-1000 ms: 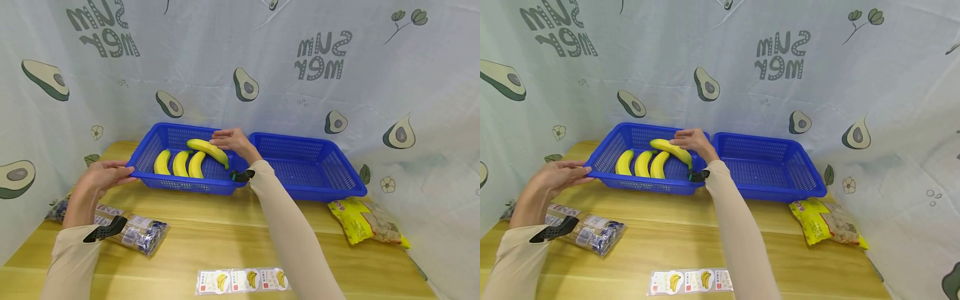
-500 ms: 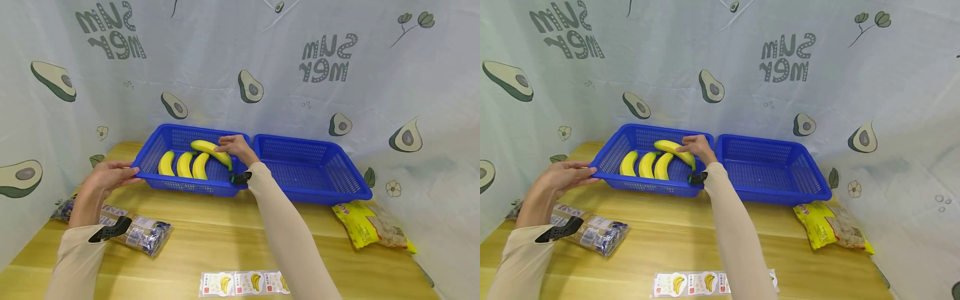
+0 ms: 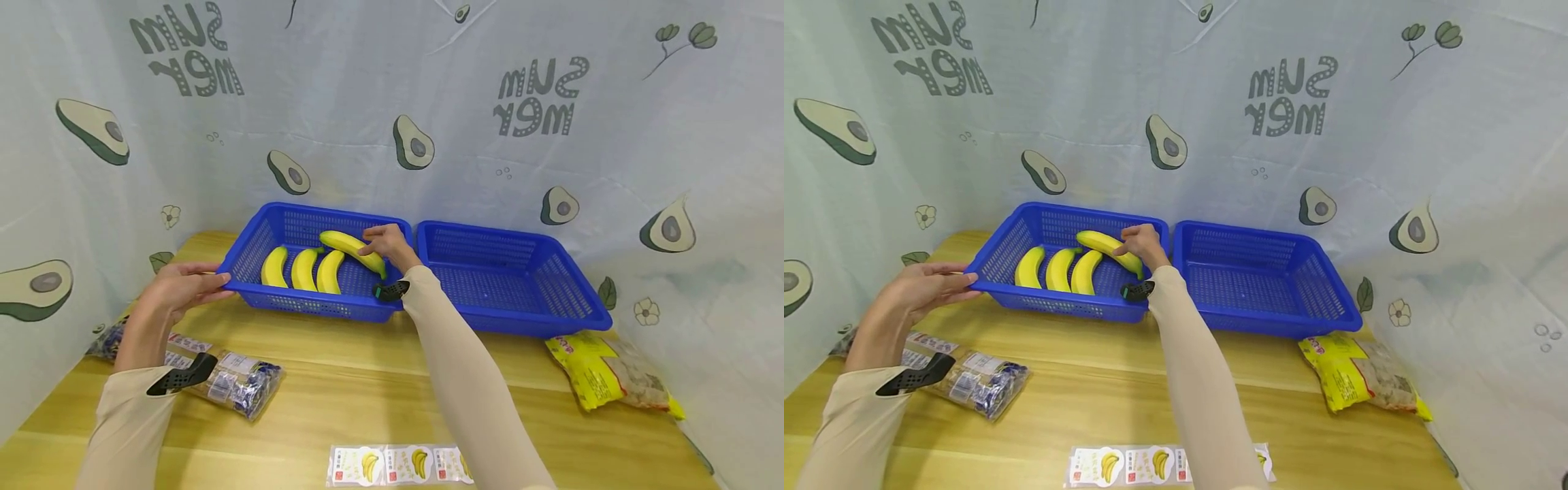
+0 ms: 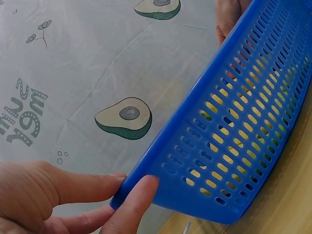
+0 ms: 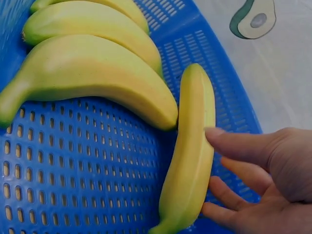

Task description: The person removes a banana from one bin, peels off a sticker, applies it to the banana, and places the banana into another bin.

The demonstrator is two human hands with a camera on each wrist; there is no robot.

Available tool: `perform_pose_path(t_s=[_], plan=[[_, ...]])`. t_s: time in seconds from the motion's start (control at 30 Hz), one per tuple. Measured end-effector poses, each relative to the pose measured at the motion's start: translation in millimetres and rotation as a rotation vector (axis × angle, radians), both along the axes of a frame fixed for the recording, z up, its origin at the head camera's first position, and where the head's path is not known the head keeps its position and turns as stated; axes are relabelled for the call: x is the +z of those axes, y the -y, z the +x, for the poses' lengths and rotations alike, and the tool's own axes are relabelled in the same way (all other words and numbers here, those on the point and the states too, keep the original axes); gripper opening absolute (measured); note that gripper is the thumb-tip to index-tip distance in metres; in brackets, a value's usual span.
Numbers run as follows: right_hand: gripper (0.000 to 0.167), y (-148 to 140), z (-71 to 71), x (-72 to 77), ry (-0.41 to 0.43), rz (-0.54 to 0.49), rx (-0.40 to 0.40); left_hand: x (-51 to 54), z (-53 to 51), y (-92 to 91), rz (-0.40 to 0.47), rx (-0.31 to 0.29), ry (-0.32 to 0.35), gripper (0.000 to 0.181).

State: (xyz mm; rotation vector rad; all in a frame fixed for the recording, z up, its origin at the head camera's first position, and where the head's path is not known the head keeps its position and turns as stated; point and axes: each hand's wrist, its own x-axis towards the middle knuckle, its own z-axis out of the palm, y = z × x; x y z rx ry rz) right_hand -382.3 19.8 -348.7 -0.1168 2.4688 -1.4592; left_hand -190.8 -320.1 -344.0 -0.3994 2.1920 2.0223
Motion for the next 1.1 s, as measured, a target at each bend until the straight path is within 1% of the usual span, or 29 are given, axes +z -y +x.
perform_pose_path(t_s=[0.13,0.23,0.4,0.57,0.7,0.8,0.9,1.0,1.1], plan=[[0.058,3.4,-1.7,-1.7,0.006,0.089,-0.006,0.3,1.0,0.8,0.010,-0.004,-0.004,0.066],[0.054,1.7,-0.1,-0.7,0.015,0.135,0.020,0.1,0.4,-0.3,0.009,-0.010,-0.005,0.065],[0.051,-2.2,5.3,1.9,0.061,0.104,0.127,1.2,0.3,-0.3,-0.010,-0.016,-0.006,0.067],[0.063,-3.6,7.1,3.1,0.112,0.117,0.236,0.7,-0.1,0.8,-0.024,-0.020,-0.006,0.067],[0.068,-3.6,6.0,1.8,0.122,0.135,0.252,0.4,-1.0,1.0,-0.030,-0.022,-0.005,0.067],[0.067,-3.6,5.5,0.9,0.084,0.176,0.236,0.6,-1.4,0.5,-0.027,-0.026,-0.006,0.068],[0.066,-3.2,5.1,0.0,0.057,0.207,0.238,0.5,-0.8,0.6,-0.029,-0.028,-0.001,0.068],[0.069,-2.4,3.9,-0.6,0.082,0.196,0.265,0.2,0.4,1.3,-0.031,-0.032,0.004,0.069],[0.071,-1.5,3.1,-0.5,0.155,0.158,0.320,-0.1,1.5,1.9,-0.032,-0.039,0.000,0.068]])
